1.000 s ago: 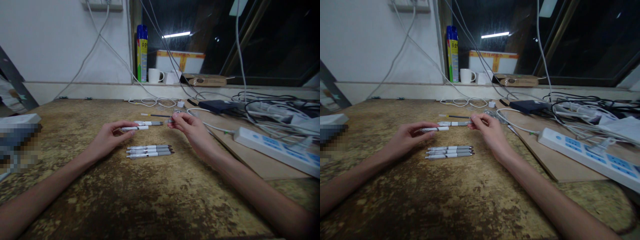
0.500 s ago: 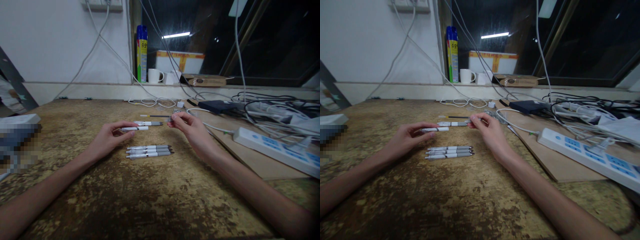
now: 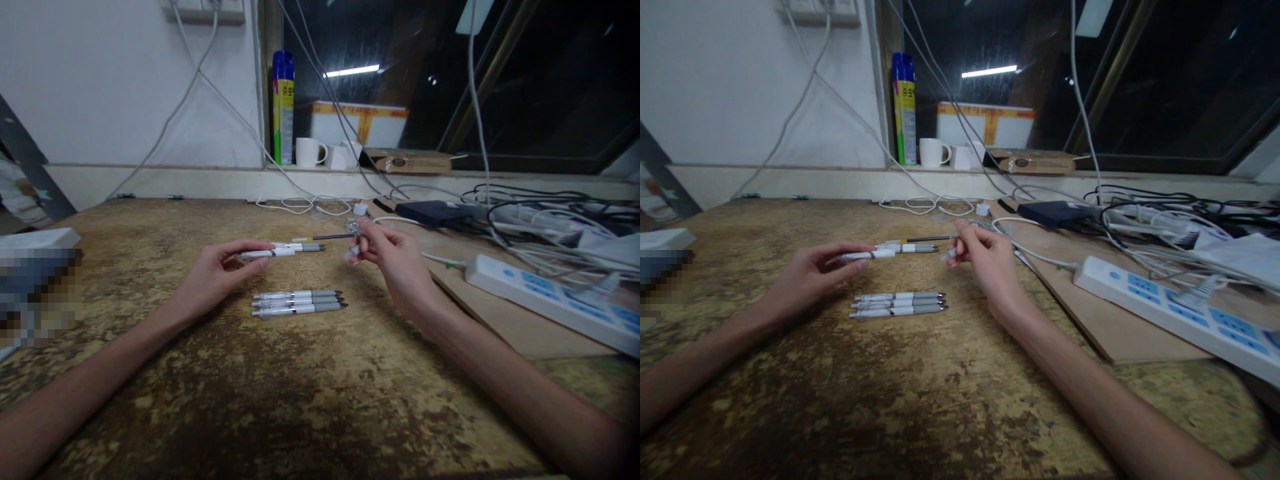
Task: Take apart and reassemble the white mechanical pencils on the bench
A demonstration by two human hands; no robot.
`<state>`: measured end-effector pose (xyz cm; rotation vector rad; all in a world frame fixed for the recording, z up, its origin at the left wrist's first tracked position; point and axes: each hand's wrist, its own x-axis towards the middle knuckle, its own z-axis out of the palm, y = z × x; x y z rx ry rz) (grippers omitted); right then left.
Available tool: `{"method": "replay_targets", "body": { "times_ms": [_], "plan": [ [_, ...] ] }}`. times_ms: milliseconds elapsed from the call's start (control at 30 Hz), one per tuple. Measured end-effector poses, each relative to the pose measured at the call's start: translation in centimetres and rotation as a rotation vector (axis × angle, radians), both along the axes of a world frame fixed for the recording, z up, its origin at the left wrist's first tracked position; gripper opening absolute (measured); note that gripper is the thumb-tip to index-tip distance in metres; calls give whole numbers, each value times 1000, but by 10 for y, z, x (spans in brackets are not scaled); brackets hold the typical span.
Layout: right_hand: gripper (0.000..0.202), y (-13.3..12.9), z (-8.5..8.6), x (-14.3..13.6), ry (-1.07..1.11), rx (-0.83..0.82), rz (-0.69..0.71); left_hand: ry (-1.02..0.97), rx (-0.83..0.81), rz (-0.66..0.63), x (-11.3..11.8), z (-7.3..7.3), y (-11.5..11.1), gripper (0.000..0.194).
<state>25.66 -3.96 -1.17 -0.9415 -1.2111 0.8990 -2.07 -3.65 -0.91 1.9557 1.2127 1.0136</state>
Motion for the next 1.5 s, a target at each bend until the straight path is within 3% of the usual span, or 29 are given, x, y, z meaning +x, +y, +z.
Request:
{"method": "replay_targets", "body": {
  "times_ms": [700,933,1100,1500],
  "plan": [
    [58,-1,0,2,-153,102,-83,-106,-35,-40,4,3,-3,38],
    [31,-11,0,-8,-510,313,-17,-105,-37,-53,5,4,-5,37],
    [16,-13,-3,-12,-560,369,31,-105,-46,-61,5,3,-6,37],
    [28,-15,-6,-14,-572,257,52,-55,-72,-55,3,2,-5,38]
  ]
}}
